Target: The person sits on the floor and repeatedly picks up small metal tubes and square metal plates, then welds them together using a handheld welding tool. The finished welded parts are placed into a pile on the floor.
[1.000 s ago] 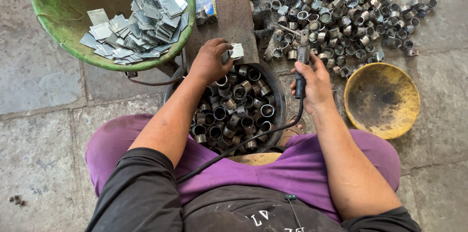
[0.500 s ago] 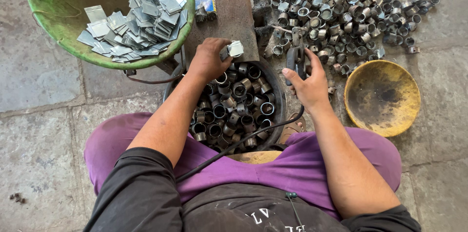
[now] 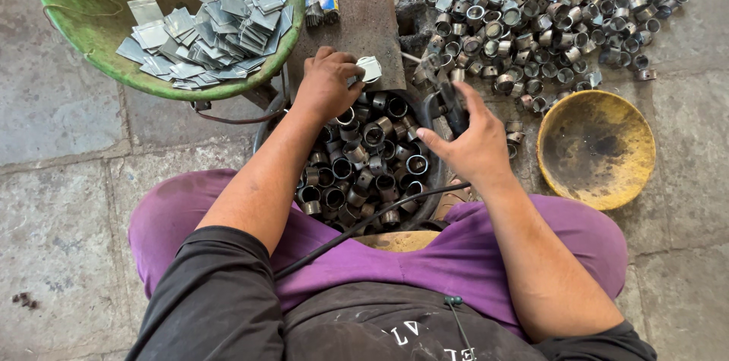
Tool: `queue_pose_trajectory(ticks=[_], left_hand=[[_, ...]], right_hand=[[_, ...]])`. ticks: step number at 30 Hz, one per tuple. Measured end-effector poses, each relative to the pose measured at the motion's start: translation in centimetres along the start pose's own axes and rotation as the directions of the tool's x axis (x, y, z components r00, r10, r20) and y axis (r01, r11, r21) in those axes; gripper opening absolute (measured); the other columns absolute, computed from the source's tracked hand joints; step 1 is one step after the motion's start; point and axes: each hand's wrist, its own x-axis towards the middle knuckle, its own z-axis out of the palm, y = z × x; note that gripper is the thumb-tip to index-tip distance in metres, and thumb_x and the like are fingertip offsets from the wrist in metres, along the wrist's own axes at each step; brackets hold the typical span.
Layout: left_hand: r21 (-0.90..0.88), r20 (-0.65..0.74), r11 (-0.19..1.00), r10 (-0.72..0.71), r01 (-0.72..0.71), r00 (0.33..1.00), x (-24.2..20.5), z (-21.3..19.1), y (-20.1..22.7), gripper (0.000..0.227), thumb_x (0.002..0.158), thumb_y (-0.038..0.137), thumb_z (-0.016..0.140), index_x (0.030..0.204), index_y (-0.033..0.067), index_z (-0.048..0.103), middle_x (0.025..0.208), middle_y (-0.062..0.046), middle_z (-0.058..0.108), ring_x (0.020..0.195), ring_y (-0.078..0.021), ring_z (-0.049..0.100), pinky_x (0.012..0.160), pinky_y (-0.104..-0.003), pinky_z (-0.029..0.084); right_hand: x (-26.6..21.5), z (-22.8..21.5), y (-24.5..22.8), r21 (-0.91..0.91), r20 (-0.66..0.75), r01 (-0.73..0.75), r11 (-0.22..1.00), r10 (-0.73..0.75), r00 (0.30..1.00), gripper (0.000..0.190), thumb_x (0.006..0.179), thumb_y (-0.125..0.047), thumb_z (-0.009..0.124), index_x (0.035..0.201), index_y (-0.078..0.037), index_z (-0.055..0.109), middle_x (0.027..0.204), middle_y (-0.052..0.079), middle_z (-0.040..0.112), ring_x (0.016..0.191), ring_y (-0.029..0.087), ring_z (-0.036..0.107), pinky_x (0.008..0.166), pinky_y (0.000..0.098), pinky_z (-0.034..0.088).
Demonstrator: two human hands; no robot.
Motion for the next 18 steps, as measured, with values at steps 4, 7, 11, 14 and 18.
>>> queue_pose_trajectory(ticks=[4, 7, 11, 14, 18], left_hand=[[0.023, -0.012, 1.0, 0.012, -0.011, 1.0, -0.2, -0.1, 0.2, 0.017, 0.082, 0.028, 0.079, 0.096, 0.0187, 0.082, 0.118, 0.0, 0.071, 0.123, -0.0303, 0.05, 0.101, -0.048, 0.037], [0.066, -0.034, 0.997, 0.031, -0.029, 0.999, -0.2, -0.2, 0.4, 0.017, 0.081, 0.028, 0.079, 0.095, 0.0194, 0.082, 0.117, 0.001, 0.072, 0.122, -0.0304, 0.05, 0.1, -0.048, 0.036], [0.092, -0.041, 0.995, 0.026, -0.022, 0.999, -0.2, -0.2, 0.5, 0.016, 0.082, 0.028, 0.079, 0.096, 0.0205, 0.082, 0.116, 0.004, 0.073, 0.123, -0.0291, 0.05, 0.102, -0.048, 0.034], [0.117, -0.064, 0.993, 0.039, -0.031, 0.997, -0.2, 0.0, 0.5, 0.014, 0.082, 0.028, 0.08, 0.094, 0.0216, 0.082, 0.115, 0.005, 0.073, 0.126, -0.0309, 0.048, 0.102, -0.048, 0.034], [0.143, -0.081, 0.989, 0.045, -0.033, 0.996, -0.2, 0.1, 0.5, 0.015, 0.08, 0.029, 0.08, 0.094, 0.0224, 0.082, 0.115, 0.004, 0.073, 0.128, -0.0338, 0.046, 0.101, -0.051, 0.033]], right_hand=[[-0.6, 0.1, -0.8, -0.045, 0.032, 0.042, 0.998, -0.041, 0.999, 0.09, 0.07, -0.044, 0.089, 0.143, -0.007, 0.052, 0.119, 0.019, 0.07, 0.11, 0.034, 0.071, 0.099, 0.0428, 0.053], [-1.0, 0.5, -0.9, -0.037, 0.019, 0.085, 0.996, -0.084, 0.996, 0.089, 0.068, -0.042, 0.089, 0.142, -0.006, 0.055, 0.125, 0.02, 0.069, 0.113, 0.034, 0.069, 0.101, 0.0432, 0.052], [-1.2, 1.5, -0.6, -0.02, 0.01, 0.133, 0.991, -0.133, 0.991, 0.088, 0.068, -0.042, 0.089, 0.141, -0.004, 0.057, 0.131, 0.02, 0.067, 0.118, 0.033, 0.068, 0.103, 0.0424, 0.052], [-1.4, 2.2, -0.5, -0.037, 0.006, 0.143, 0.989, -0.143, 0.99, 0.089, 0.069, -0.042, 0.09, 0.141, -0.003, 0.057, 0.133, 0.021, 0.066, 0.12, 0.034, 0.066, 0.104, 0.043, 0.051], [-1.4, 2.6, -0.6, -0.04, 0.011, 0.108, 0.993, -0.108, 0.994, 0.089, 0.068, -0.042, 0.089, 0.142, -0.003, 0.056, 0.133, 0.02, 0.066, 0.12, 0.034, 0.066, 0.104, 0.0429, 0.05]])
